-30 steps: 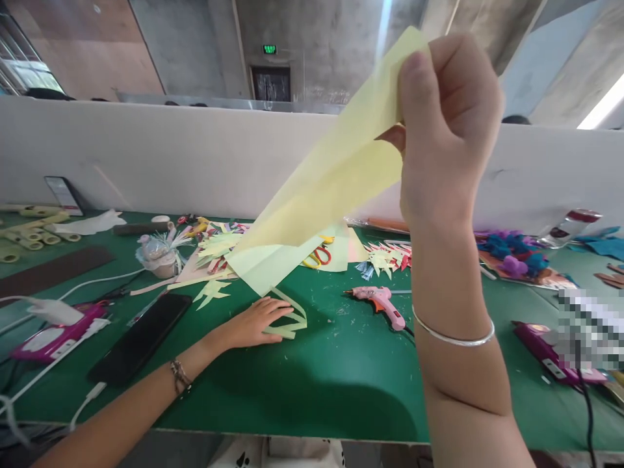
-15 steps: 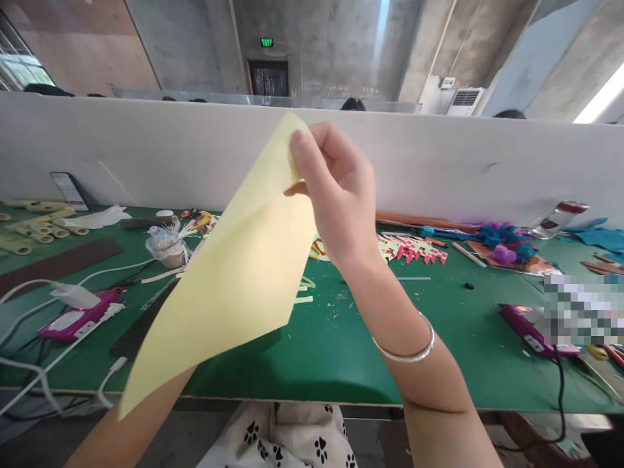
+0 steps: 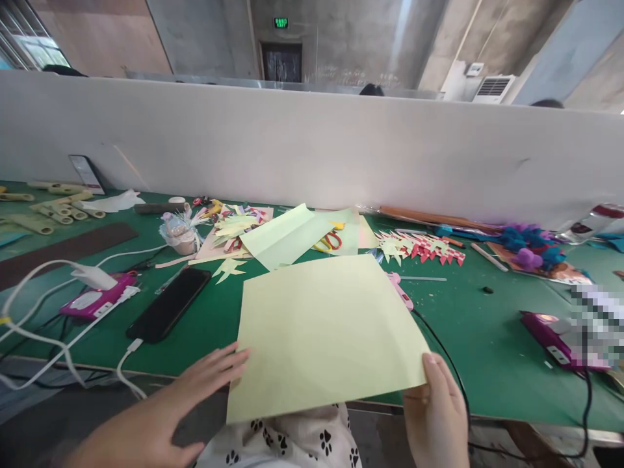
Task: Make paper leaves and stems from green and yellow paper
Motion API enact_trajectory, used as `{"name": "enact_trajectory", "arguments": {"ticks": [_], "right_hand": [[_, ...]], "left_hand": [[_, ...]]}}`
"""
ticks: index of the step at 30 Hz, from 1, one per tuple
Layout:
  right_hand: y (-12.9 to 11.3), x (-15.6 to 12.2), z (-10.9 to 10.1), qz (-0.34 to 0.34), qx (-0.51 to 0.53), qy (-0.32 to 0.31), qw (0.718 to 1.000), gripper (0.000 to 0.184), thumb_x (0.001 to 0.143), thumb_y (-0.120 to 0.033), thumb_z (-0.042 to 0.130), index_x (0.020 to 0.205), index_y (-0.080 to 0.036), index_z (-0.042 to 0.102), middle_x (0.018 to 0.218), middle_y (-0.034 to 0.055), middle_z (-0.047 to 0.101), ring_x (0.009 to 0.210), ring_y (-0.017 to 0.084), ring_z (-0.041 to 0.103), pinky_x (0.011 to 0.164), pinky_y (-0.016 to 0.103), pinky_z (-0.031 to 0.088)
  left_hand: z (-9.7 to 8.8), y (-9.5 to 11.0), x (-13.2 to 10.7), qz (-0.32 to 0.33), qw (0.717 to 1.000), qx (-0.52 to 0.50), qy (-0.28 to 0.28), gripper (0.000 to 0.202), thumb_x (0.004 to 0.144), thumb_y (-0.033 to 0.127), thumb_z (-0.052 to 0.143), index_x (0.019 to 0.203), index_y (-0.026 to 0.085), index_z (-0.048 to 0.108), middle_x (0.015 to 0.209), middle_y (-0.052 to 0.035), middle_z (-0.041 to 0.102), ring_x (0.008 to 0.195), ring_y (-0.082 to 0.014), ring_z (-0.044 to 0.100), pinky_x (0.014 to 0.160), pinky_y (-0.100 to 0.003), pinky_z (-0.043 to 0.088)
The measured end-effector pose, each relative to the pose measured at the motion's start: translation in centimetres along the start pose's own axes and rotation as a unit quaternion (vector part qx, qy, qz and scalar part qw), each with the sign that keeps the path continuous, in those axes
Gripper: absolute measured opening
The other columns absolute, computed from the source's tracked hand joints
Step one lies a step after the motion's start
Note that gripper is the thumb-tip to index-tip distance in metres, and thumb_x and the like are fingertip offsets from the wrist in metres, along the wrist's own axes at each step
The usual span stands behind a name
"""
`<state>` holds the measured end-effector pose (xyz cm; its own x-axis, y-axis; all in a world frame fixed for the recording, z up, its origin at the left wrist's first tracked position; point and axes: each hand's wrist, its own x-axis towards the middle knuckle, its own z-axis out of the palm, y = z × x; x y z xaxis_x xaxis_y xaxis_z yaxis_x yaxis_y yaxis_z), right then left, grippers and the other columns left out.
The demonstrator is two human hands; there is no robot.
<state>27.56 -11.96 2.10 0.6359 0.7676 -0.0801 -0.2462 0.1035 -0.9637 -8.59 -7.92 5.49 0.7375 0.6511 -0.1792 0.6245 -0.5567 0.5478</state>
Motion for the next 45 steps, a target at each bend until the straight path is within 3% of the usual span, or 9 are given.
{"name": "enact_trajectory", "arguments": {"ticks": [7,12,17,22,28,34,38,42,45], "right_hand": [[2.9,-0.8,0.7,0.114,-0.023,-0.110,0.987,0.019,0.076,-0.038,0.059,0.070,-0.021,0.057,0.064,-0.0016,0.061,0.057,0.013,0.058,0.051,0.021,0.050],[3.2,2.2,-1.6,-0.048,-0.125,-0.233,0.963,0.034,0.086,-0.036,0.041,0.118,-0.027,0.046,0.113,0.0087,0.059,0.099,0.023,0.060,0.077,0.034,0.053],[1.9,4.2,-2.0,-0.208,-0.384,-0.336,0.835,0.062,0.081,-0.029,0.050,0.137,-0.029,0.025,0.146,0.0069,0.024,0.134,0.026,0.021,0.102,0.044,0.034],[0.2,4.9,0.0,-0.305,-0.405,-0.367,0.780,0.026,0.083,-0.024,0.048,0.105,-0.030,0.061,0.126,0.0053,0.052,0.117,0.024,0.047,0.093,0.040,0.043],[-1.1,4.3,-0.1,-0.283,-0.378,-0.435,0.767,0.021,0.083,-0.031,0.051,0.096,-0.033,0.068,0.100,0.0044,0.067,0.094,0.023,0.061,0.096,0.043,0.040],[1.2,4.3,-0.8,-0.184,-0.392,-0.445,0.784,0.026,0.086,-0.033,0.044,0.094,-0.029,0.069,0.103,0.0076,0.065,0.097,0.023,0.060,0.092,0.042,0.044],[2.1,4.7,-0.3,-0.138,-0.400,-0.448,0.788,0.025,0.084,-0.024,0.045,0.090,-0.027,0.069,0.108,0.0096,0.063,0.096,0.022,0.059,0.079,0.034,0.050],[2.5,4.3,0.6,-0.155,-0.396,-0.443,0.789,0.024,0.079,-0.016,0.048,0.086,-0.026,0.069,0.103,0.0089,0.063,0.095,0.021,0.058,0.080,0.034,0.049],[2.7,3.9,1.1,-0.165,-0.392,-0.436,0.793,0.024,0.079,-0.015,0.047,0.085,-0.025,0.068,0.100,0.0091,0.062,0.092,0.021,0.058,0.079,0.033,0.049]], "left_hand": [[2.9,-2.1,3.7,0.001,0.985,0.171,0.013,0.077,0.071,0.006,0.046,0.139,0.034,0.022,0.147,0.0016,0.022,0.134,-0.0233,0.021,0.109,-0.049,0.019],[1.9,-3.6,4.1,0.033,0.989,0.130,0.054,0.056,0.078,0.007,0.042,0.127,0.033,0.046,0.137,0.0015,0.042,0.125,-0.0217,0.040,0.105,-0.040,0.033],[0.2,-4.3,4.4,0.036,0.995,0.076,0.054,0.047,0.085,0.012,0.035,0.122,0.035,0.052,0.131,0.0046,0.050,0.120,-0.0202,0.047,0.103,-0.036,0.036],[-1.9,-4.4,4.4,0.074,0.989,0.085,0.093,0.037,0.090,0.027,0.037,0.122,0.036,0.052,0.129,0.0036,0.051,0.121,-0.0211,0.044,0.105,-0.037,0.032],[-1.4,-4.0,2.3,0.055,0.986,0.047,0.148,0.032,0.088,0.038,0.043,0.118,0.040,0.054,0.115,0.0043,0.062,0.108,-0.0185,0.056,0.106,-0.033,0.029],[-1.9,-4.8,1.7,-0.014,0.998,-0.056,0.002,0.070,0.069,0.060,0.058,0.132,0.037,0.039,0.135,-0.0021,0.045,0.118,-0.0276,0.047,0.096,-0.033,0.039],[-7.0,-6.2,5.8,0.022,0.996,-0.086,0.026,0.074,0.074,0.075,0.029,0.131,0.029,0.042,0.137,-0.0045,0.042,0.124,-0.0292,0.039,0.101,-0.036,0.033],[-12.1,-8.4,14.7,-0.179,0.951,0.168,0.188,0.058,0.083,0.053,0.040,0.132,0.023,0.036,0.134,-0.0078,0.043,0.118,-0.0248,0.043,0.091,-0.032,0.040],[-13.8,-10.8,20.6,-0.236,0.920,0.222,0.220,0.056,0.079,0.041,0.051,0.126,0.012,0.041,0.124,-0.0180,0.050,0.114,-0.0321,0.044,0.091,-0.041,0.036]]}}
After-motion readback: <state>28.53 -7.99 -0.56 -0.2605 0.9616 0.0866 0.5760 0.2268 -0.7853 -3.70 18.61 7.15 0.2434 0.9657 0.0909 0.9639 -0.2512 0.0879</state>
